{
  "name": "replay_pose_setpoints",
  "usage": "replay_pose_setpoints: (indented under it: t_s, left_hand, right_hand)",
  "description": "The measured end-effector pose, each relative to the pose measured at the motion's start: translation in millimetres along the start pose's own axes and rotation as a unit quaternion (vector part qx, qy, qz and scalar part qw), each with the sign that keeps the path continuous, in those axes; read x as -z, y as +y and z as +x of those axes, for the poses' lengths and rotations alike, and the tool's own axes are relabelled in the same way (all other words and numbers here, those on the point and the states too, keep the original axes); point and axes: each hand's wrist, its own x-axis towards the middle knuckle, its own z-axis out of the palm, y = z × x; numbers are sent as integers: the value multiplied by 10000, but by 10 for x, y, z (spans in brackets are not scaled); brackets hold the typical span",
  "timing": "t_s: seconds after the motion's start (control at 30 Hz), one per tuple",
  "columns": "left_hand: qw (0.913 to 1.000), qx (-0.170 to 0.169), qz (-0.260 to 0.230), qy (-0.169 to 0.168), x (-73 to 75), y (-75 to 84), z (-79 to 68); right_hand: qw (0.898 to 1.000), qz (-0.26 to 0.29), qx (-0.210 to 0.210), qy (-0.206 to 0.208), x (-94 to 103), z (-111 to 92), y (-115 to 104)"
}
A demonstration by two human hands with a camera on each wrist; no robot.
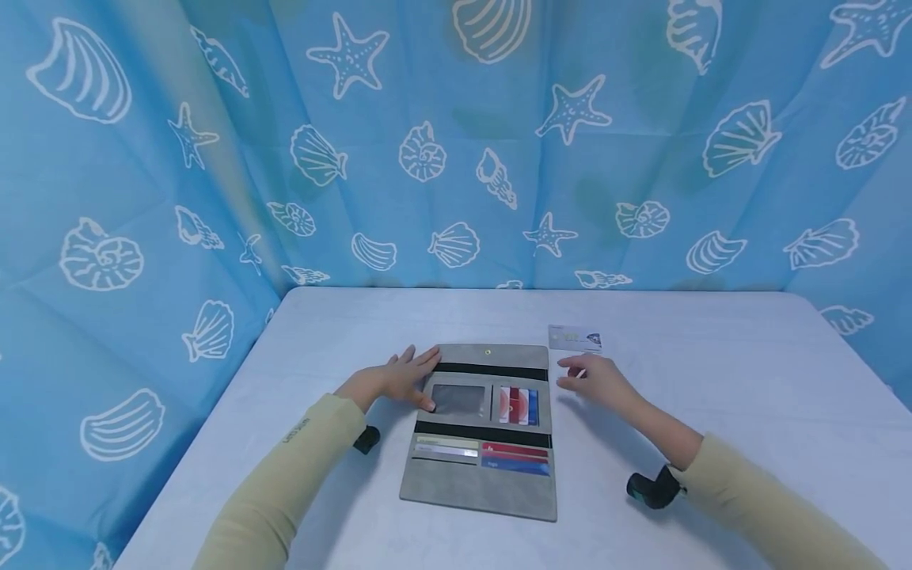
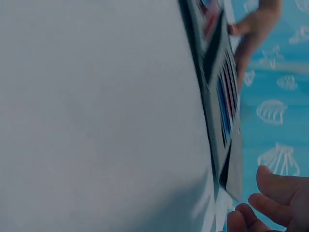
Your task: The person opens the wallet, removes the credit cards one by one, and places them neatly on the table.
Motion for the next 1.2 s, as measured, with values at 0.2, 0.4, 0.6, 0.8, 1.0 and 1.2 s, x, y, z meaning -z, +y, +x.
replay_pose_setpoints:
  t_s: [0.2, 0.4, 0.6, 0.8, 1.0, 1.2]
  left_hand:
    - [10000, -20, -25, -39, -7, -37, 24]
    - [10000, -49, -56, -19, -9, -33, 15]
    - [10000, -77, -29, -1, -4, -20, 2]
    - [10000, -74, -26, -5, -1, -9, 2]
    - [10000, -42, -32, -17, -4, -8, 6]
    - [10000, -21, -36, -4, -12, -11, 24]
  right_hand:
    - [9967, -361, 387, -611, -181, -93, -132]
    - [9927, -675, 304, -949, -285, -83, -218]
    - [9912, -807, 402, -972, -308, -73, -247]
    - [9963, 125, 55, -846, -338, -59, -260]
    - [9933, 854, -442, -639, -352, -56, -284]
    - [9840, 1579, -663, -491, -365, -36, -255]
